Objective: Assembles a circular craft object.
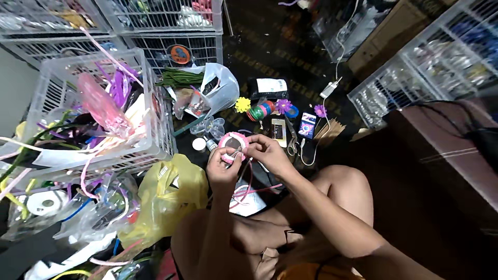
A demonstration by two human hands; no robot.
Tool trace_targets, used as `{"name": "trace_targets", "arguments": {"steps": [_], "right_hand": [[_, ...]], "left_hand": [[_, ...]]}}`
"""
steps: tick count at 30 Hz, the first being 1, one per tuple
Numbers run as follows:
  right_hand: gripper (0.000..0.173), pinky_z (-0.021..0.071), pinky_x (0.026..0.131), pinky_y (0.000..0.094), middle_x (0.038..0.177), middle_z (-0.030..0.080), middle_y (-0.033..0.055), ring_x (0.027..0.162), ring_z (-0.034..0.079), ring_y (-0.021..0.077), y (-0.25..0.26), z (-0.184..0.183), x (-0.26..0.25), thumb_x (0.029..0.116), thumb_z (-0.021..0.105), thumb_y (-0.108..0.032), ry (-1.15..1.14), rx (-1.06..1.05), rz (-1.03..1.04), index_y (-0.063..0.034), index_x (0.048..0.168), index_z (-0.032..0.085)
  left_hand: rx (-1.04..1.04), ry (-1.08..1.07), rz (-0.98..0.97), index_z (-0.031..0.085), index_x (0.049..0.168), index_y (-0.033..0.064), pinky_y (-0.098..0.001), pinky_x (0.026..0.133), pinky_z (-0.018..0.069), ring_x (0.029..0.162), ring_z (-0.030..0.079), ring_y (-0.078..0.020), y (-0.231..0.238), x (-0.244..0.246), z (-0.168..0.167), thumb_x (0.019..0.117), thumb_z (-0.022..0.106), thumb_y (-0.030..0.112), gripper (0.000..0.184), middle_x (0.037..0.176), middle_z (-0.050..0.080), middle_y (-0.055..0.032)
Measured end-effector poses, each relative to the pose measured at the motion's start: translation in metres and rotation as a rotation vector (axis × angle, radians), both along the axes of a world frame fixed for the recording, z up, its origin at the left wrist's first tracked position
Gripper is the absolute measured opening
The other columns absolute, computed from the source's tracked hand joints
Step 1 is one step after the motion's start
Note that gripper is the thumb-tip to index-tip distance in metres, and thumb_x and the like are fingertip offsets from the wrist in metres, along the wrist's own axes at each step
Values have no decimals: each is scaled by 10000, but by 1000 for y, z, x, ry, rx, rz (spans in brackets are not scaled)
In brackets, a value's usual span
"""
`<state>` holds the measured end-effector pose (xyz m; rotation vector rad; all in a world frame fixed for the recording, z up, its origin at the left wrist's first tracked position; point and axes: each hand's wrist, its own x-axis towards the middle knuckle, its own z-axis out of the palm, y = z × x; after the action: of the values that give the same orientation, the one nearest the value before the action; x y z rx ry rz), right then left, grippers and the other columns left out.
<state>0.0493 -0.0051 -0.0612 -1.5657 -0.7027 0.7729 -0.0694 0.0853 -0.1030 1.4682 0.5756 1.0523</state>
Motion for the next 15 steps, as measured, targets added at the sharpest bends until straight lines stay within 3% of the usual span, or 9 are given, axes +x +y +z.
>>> {"name": "trace_targets", "arguments": {"steps": [9,15], "right_hand": [[180,543,595,251,762,669,22,609,615,80,6,-2,-1,974,680,-79,-79,-16,-62,-24,1139,635],[149,548,603,277,762,683,21,617,627,81,12,-7,-1,991,678,-166,-310,-2,-122,-48,1081,673]], "left_hand": [[35,-17,18,693,980,3,-267,764,632,912,691,-107,-2,4,-2,778,769,-56,223,1060,658,-71],[81,6,48,693,961,11,-239,769,618,918,679,-85,-4,6,-3,790,773,-13,190,1040,656,-59]]}}
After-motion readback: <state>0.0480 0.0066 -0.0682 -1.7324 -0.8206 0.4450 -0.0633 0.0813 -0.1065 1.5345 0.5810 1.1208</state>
